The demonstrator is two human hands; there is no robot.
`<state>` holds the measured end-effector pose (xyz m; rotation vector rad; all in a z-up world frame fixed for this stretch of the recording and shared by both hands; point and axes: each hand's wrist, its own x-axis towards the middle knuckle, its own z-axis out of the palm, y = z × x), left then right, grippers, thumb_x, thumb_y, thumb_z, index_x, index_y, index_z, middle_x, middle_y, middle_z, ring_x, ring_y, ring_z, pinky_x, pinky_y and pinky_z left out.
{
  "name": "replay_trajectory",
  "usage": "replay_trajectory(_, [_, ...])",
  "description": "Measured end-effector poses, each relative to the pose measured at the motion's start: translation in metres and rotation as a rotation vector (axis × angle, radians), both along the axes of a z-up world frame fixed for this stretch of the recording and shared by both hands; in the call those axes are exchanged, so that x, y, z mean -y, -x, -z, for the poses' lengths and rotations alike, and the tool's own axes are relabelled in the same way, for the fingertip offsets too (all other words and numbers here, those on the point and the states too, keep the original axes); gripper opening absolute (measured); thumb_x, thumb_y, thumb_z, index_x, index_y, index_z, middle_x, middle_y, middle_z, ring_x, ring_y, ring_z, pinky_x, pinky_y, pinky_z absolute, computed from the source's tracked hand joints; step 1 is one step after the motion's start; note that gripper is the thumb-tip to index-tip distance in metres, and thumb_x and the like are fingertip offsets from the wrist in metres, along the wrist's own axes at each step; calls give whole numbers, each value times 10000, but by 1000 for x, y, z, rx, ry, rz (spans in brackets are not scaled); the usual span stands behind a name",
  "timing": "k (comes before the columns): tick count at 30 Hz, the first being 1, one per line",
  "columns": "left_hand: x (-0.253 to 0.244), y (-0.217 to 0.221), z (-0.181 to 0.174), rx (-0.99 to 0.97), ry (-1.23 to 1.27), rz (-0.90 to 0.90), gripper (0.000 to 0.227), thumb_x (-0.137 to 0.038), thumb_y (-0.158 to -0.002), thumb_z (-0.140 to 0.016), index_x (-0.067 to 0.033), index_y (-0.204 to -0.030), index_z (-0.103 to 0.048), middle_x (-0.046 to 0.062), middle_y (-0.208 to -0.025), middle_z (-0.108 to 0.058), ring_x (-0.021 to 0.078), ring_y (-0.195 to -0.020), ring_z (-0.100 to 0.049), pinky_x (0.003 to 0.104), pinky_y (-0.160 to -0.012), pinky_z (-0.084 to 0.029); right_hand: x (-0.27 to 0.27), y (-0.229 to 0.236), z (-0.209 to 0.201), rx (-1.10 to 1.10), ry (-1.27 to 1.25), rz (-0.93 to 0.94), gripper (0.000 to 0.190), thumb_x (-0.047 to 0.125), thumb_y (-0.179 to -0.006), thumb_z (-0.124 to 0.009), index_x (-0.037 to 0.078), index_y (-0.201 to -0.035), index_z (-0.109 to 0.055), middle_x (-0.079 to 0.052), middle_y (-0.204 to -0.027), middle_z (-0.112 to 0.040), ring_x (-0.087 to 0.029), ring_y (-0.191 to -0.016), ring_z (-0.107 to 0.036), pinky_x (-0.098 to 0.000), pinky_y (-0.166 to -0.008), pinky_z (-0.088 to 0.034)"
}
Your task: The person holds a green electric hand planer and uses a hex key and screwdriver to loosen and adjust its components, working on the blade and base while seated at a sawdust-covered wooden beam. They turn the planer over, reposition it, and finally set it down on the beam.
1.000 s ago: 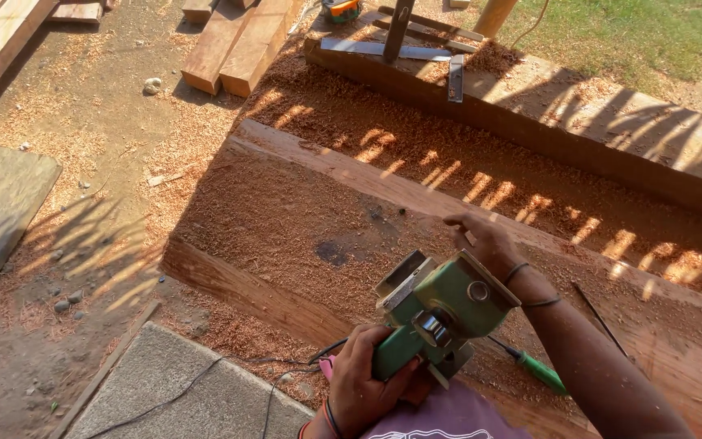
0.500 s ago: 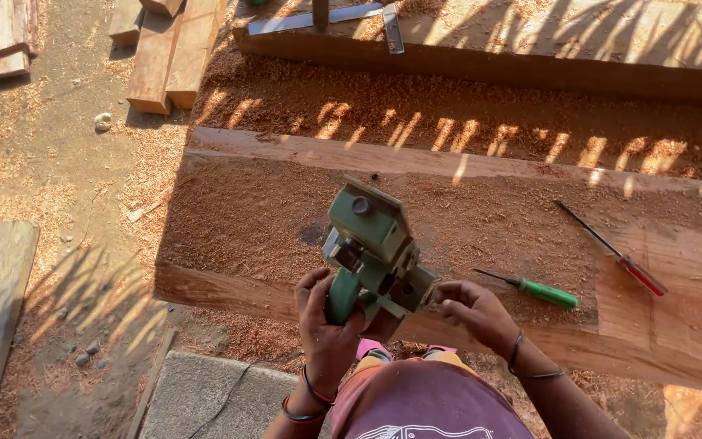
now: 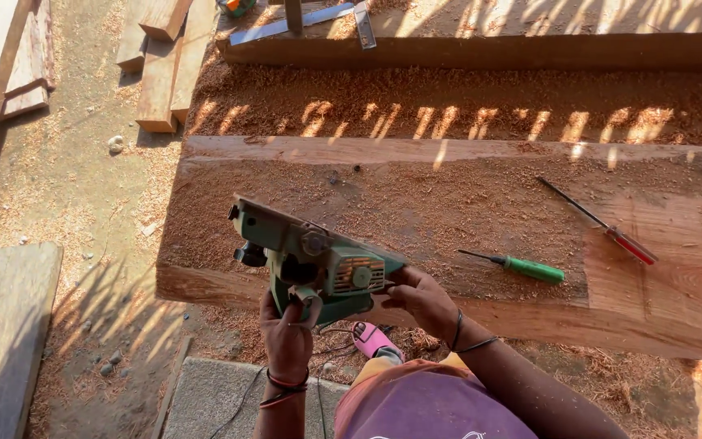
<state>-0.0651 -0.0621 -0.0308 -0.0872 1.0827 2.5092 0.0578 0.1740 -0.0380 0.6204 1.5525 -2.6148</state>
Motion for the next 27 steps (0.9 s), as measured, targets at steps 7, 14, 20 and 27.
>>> replay_trajectory(7, [-28, -58, 39, 181, -249, 4, 319, -104, -962, -587, 8, -1261, -586, 161, -1142, -712, 336, -1125, -702, 521, -987, -564, -65, -70, -41, -91, -994, -53, 504, 146, -878, -655, 66, -1370, -587, -120, -1345, -660, -283, -1221, -638, -397, -1042, -522])
replay_trajectory(14, [-75, -94, 143, 207, -485, 114, 389, -149, -1024, -591, -14, -1388, -569, 112, -1296, -694, 327, -1241, -643, 498, -1098, -482, -175, -147, -44, 138, -1738, -113, 546, 259, -810, -750, 103, -1318, -622, -137, -1356, -593, -338, -1267, -546, -484, -1058, -449])
replay_trajectory(20, [-107, -120, 88, 274, -380, 158, 400, -156, -973, -648, -26, -1349, -615, 137, -1301, -691, 309, -1169, -660, 466, -988, -508, -208, -162, -42, 156, -1732, -274, 483, 255, -856, -711, 135, -1314, -621, -110, -1240, -627, -298, -1150, -609, -449, -972, -508])
replay_trajectory(27, [-117, -108, 58, 188, -328, 202, 426, -115, -975, -617, -31, -1390, -570, 129, -1361, -661, 322, -1298, -603, 492, -1140, -447, -258, -196, -50, 490, -1354, -209, 342, 195, -858, -649, 104, -1174, -555, -149, -895, -703, -288, -818, -708, -430, -770, -575])
